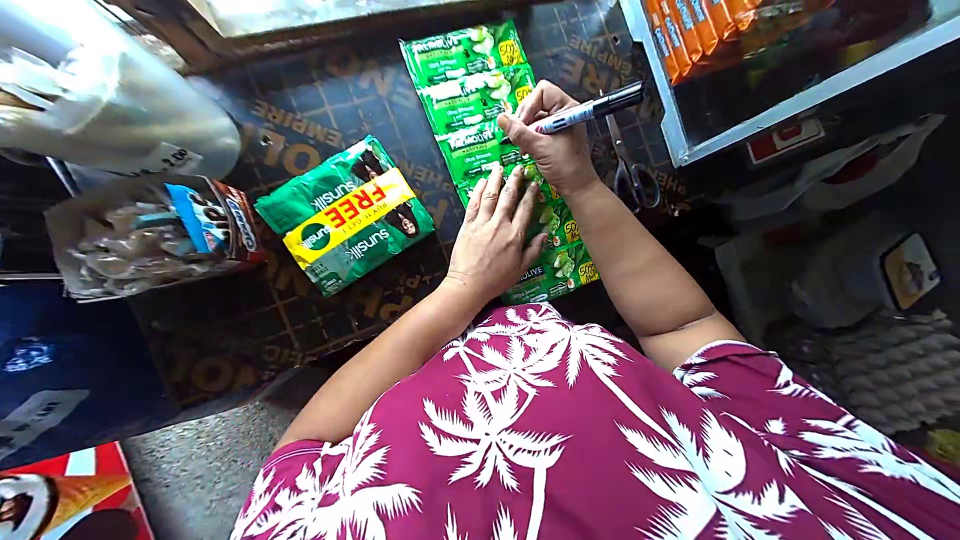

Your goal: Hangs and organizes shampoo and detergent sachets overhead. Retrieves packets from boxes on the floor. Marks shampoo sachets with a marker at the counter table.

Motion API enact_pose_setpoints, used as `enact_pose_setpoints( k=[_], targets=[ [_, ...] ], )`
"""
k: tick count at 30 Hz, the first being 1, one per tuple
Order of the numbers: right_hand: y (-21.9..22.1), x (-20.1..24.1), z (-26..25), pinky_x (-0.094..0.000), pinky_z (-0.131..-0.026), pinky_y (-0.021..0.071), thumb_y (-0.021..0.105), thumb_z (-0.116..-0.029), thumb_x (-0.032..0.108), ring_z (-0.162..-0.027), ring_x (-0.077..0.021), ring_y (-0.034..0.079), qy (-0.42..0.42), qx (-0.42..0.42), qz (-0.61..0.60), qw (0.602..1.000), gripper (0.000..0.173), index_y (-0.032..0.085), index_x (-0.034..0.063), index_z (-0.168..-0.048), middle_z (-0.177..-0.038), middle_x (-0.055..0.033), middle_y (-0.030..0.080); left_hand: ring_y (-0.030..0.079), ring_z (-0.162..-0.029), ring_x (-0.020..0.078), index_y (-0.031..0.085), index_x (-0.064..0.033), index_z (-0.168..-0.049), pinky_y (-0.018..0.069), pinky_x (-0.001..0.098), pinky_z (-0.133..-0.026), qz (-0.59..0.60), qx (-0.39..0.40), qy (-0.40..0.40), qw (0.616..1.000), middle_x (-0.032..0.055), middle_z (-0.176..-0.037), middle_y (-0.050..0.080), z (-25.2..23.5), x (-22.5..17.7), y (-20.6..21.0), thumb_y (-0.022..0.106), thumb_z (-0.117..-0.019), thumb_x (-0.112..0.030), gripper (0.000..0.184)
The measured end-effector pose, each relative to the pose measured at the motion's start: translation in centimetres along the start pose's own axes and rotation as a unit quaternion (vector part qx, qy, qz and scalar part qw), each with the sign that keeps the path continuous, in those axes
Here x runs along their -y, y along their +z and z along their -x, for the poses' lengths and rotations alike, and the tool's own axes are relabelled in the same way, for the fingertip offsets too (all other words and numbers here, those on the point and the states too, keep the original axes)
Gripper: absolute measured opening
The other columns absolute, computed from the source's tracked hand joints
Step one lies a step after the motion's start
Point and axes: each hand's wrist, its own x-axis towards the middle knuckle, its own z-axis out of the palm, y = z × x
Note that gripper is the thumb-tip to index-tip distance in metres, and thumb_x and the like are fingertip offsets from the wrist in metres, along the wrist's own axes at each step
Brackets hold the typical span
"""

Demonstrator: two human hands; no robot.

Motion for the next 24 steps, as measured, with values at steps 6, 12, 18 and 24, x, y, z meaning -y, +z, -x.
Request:
enact_pose_setpoints(
  k=[6, 12, 18, 24],
  targets=[
    [0.21, -0.23, 0.12, -0.0188, -0.061, 0.0510, 0.074, -0.0896, 0.004, -0.067, -0.0023, 0.059, -0.019, 0.007, 0.028, 0.999, 0.018, 0.057, 0.0090, -0.084, -0.080, 0.0028, 0.063, 0.032, -0.151, 0.0393, 0.050, -0.0085, -0.151, 0.0194, 0.0517, -0.125, 0.000, 0.002, 0.003, 1.000, 0.0189, -0.161, 0.039, -0.03, 0.11, 0.04, 0.043, -0.1034, -0.047, 0.061],
    [0.19, -0.09, 0.15, -0.0188, -0.064, 0.0486, 0.071, -0.0897, 0.003, -0.068, -0.0027, 0.057, -0.035, 0.011, 0.071, 0.997, 0.017, 0.057, 0.0075, -0.081, -0.076, 0.0020, 0.060, 0.036, -0.148, 0.0414, 0.054, -0.0083, -0.147, 0.0221, 0.0537, -0.123, 0.005, -0.018, 0.013, 1.000, 0.0196, -0.158, 0.043, 0.02, 0.19, 0.06, 0.046, -0.1028, -0.044, 0.058],
    [0.22, -0.05, 0.19, -0.0186, -0.062, 0.0475, 0.070, -0.0891, 0.002, -0.066, -0.0019, 0.056, -0.022, 0.012, 0.070, 0.997, 0.017, 0.058, 0.0094, -0.080, -0.073, 0.0045, 0.059, 0.060, -0.127, 0.0374, 0.075, -0.0043, -0.110, 0.0487, 0.0464, -0.106, 0.071, -0.092, 0.182, 0.976, 0.0159, -0.121, 0.071, 0.45, 0.21, 0.19, 0.054, -0.1009, -0.013, 0.025],
    [0.22, -0.11, 0.05, -0.0191, -0.058, 0.0491, 0.070, -0.0920, 0.003, -0.064, -0.0025, 0.058, -0.024, -0.002, 0.033, 0.999, 0.017, 0.057, 0.0084, -0.084, -0.076, 0.0038, 0.062, 0.070, -0.102, 0.0302, 0.073, -0.0006, -0.098, 0.0564, 0.0392, -0.085, 0.092, -0.093, 0.315, 0.940, 0.0139, -0.100, 0.074, 0.50, 0.13, -0.05, 0.056, -0.0995, -0.004, 0.018]
  ],
)
